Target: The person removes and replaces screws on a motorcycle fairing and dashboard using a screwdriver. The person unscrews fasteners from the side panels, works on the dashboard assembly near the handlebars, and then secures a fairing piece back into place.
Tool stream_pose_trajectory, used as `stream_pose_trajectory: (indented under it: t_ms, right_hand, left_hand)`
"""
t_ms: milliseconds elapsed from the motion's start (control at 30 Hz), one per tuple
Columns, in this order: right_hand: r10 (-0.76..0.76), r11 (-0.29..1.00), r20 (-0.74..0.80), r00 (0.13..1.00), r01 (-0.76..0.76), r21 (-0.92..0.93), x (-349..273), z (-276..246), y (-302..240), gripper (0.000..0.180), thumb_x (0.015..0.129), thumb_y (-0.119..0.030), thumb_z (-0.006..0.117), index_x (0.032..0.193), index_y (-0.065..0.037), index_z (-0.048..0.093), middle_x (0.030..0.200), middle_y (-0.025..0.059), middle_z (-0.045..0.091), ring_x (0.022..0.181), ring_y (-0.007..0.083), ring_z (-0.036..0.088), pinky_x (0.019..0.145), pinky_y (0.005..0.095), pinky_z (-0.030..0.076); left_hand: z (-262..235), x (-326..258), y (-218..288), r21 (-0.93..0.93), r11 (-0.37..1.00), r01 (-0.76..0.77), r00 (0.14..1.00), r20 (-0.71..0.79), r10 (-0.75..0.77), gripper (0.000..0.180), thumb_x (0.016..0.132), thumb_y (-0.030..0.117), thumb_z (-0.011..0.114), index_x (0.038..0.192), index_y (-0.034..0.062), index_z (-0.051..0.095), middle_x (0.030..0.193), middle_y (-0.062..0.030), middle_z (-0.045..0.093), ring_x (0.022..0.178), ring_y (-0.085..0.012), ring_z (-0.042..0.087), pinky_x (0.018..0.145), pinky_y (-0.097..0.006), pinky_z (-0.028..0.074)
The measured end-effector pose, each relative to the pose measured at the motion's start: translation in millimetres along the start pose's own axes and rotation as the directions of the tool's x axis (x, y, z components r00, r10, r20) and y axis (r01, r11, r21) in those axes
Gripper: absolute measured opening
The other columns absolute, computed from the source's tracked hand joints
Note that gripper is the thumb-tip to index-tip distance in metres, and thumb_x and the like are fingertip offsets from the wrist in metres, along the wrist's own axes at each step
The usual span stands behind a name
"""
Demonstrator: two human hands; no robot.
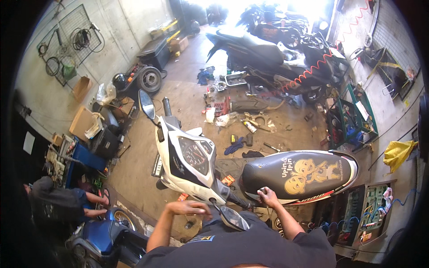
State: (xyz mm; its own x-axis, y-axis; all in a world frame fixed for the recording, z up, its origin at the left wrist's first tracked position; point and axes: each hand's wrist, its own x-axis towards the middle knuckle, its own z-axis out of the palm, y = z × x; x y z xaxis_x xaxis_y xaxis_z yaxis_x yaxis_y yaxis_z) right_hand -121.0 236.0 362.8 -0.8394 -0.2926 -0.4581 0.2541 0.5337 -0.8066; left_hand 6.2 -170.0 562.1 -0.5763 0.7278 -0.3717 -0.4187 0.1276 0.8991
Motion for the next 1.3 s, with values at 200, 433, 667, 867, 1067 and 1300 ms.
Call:
stream_pose_trajectory:
  t_ms: [200,433,667,867,1067,1300]
  right_hand:
    - [-0.254,0.949,-0.07,0.965,0.234,-0.212,50,-1,-118,0.04,0.094,-0.037,0.071,0.104,0.0,0.06,0.085,0.0223,0.071,0.08,0.039,0.071,0.071,0.0427,0.053]
    - [-0.283,0.893,-0.218,0.934,0.174,-0.415,61,30,-167,0.041,0.087,-0.033,0.079,0.108,-0.001,0.063,0.096,0.0223,0.068,0.089,0.0432,0.066,0.081,0.0479,0.053]
    - [-0.214,0.866,-0.391,0.895,-0.011,-0.5,41,58,-198,0.036,0.076,-0.026,0.087,0.103,-0.009,0.072,0.104,0.0138,0.066,0.092,0.0355,0.068,0.08,0.0449,0.055]
    - [-0.229,0.873,-0.454,0.861,-0.025,-0.488,46,54,-223,0.037,0.075,-0.032,0.088,0.097,-0.006,0.072,0.092,0.0156,0.066,0.081,0.0326,0.067,0.074,0.0436,0.054]
    - [-0.107,0.945,-0.528,0.842,-0.079,-0.317,72,31,-244,0.032,0.081,-0.026,0.084,0.094,-0.001,0.069,0.086,0.0126,0.065,0.077,0.0221,0.066,0.07,0.0354,0.053]
    - [0.149,0.822,-0.226,0.963,0.007,0.569,134,63,-220,0.031,0.094,-0.016,0.058,0.122,-0.003,0.054,0.091,0.0042,0.062,0.073,0.0129,0.06,0.07,0.0287,0.051]
  left_hand:
    - [-168,-118,-19,-0.346,0.938,-0.026,0.942,-0.323,-0.093,0.034,0.098,0.03,0.061,0.104,-0.0032,0.067,0.099,-0.0192,0.073,0.09,-0.0293,0.072,0.083,-0.039,0.056]
    - [-310,-97,-47,0.143,0.983,-0.113,0.685,-0.705,0.181,0.03,0.097,0.017,0.059,0.121,-0.0005,0.063,0.105,-0.0105,0.071,0.103,-0.023,0.067,0.094,-0.033,0.05]
    - [-406,-25,-133,0.354,0.882,-0.312,0.515,-0.717,0.47,0.048,0.092,0.024,0.069,0.134,0.0034,0.057,0.139,-0.0152,0.057,0.13,-0.0294,0.051,0.112,-0.041,0.037]
    - [-467,21,-155,-0.167,0.793,-0.586,0.732,-0.53,0.428,0.03,0.097,0.026,0.062,0.122,0.0092,0.059,0.123,-0.0077,0.059,0.112,-0.0232,0.057,0.099,-0.038,0.047]
    - [-453,49,-106,-0.461,0.729,-0.507,0.816,-0.529,0.233,0.016,0.098,0.026,0.064,0.101,0.0103,0.061,0.091,0.0009,0.063,0.083,-0.0139,0.066,0.074,-0.032,0.056]
    - [-434,49,-66,0.743,0.544,0.39,0.473,-0.669,0.574,0.009,0.094,0.007,0.055,0.095,0.0026,0.062,0.083,-0.0177,0.063,0.074,-0.035,0.065,0.066,-0.041,0.05]
